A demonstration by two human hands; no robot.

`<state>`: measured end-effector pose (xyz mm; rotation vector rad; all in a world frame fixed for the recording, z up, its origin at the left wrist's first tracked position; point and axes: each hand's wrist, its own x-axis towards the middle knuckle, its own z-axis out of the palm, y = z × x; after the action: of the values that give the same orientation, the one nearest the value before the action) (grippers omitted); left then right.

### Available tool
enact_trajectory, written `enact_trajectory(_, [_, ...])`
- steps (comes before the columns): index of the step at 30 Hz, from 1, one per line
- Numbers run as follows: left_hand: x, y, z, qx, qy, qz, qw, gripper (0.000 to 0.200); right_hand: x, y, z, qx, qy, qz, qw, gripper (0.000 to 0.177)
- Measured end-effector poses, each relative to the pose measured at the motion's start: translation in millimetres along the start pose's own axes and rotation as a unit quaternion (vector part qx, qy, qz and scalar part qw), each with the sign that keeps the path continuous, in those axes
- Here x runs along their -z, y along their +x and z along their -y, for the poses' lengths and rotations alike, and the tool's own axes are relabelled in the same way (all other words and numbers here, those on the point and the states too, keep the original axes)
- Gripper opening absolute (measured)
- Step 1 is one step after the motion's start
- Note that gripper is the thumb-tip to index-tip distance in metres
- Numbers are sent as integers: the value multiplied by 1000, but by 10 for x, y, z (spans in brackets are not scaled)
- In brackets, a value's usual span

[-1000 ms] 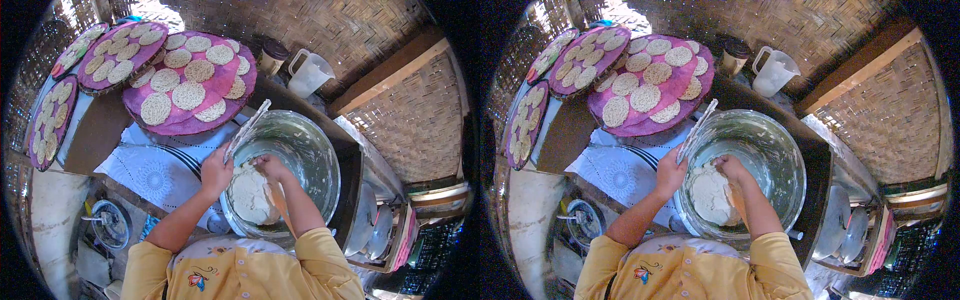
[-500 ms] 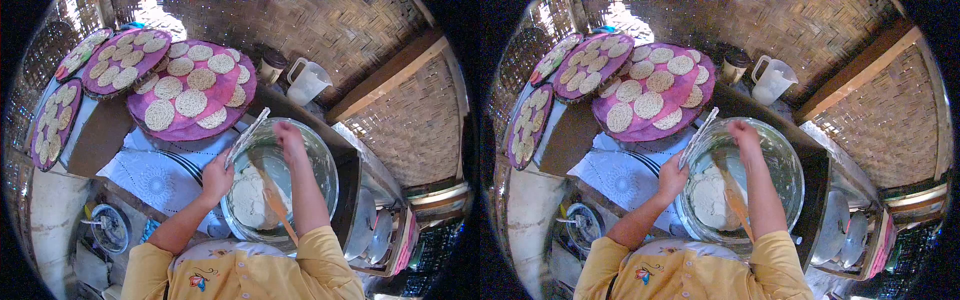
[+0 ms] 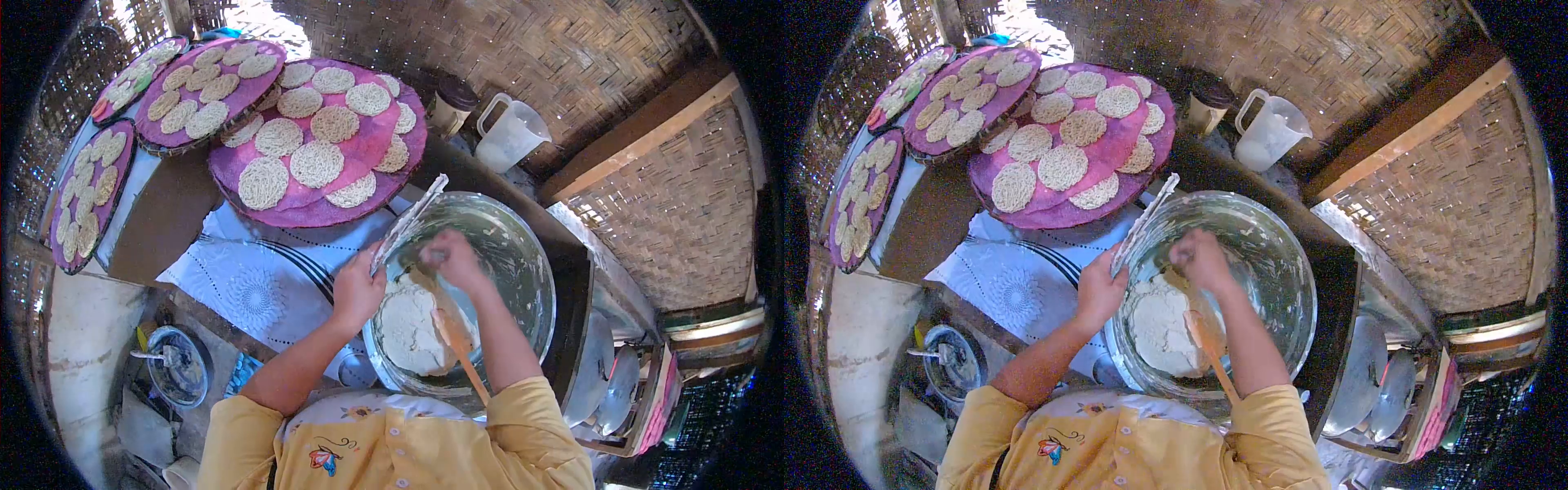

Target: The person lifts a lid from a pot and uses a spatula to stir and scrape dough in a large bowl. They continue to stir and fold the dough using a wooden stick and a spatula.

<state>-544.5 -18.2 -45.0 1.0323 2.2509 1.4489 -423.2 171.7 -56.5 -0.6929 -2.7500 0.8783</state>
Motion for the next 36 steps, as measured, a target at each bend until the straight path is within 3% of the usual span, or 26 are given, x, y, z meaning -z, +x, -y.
enact_trajectory(1, [-2, -3, -5, 4, 2, 3, 1000, 39, -63, -76, -26, 14, -26, 73, 997, 9])
enact_trajectory(13, [6, 3, -11, 8, 9, 5, 1000, 38, -423, -131, -241, 61, -126, 96, 985, 10])
enact_trajectory(19, [24, 7, -39, 19, 9, 14, 1000, 37, -435, -104, -305, 93, -126, 170, 973, 10])
enact_trajectory(22, [28, 12, -45, 26, 10, 18, 999, 37, -445, -114, -313, 119, -128, 141, 974, 11])
enact_trajectory(25, [15, 10, -34, 28, 6, 14, 999, 38, -397, -144, -225, 83, -157, 163, 970, 8])
enact_trajectory(28, [3, 6, -20, 24, -1, 10, 1000, 38, -543, -171, -345, 20, -119, 85, 989, 10])
enact_trajectory(31, [6, 6, -10, 25, 1, 12, 1000, 38, -453, -187, -399, -15, -31, 80, 996, 12])
enact_trajectory(36, [-18, 0, 17, 23, -1, 10, 1000, 38, -348, -256, -246, -22, 6, 92, 996, 7])
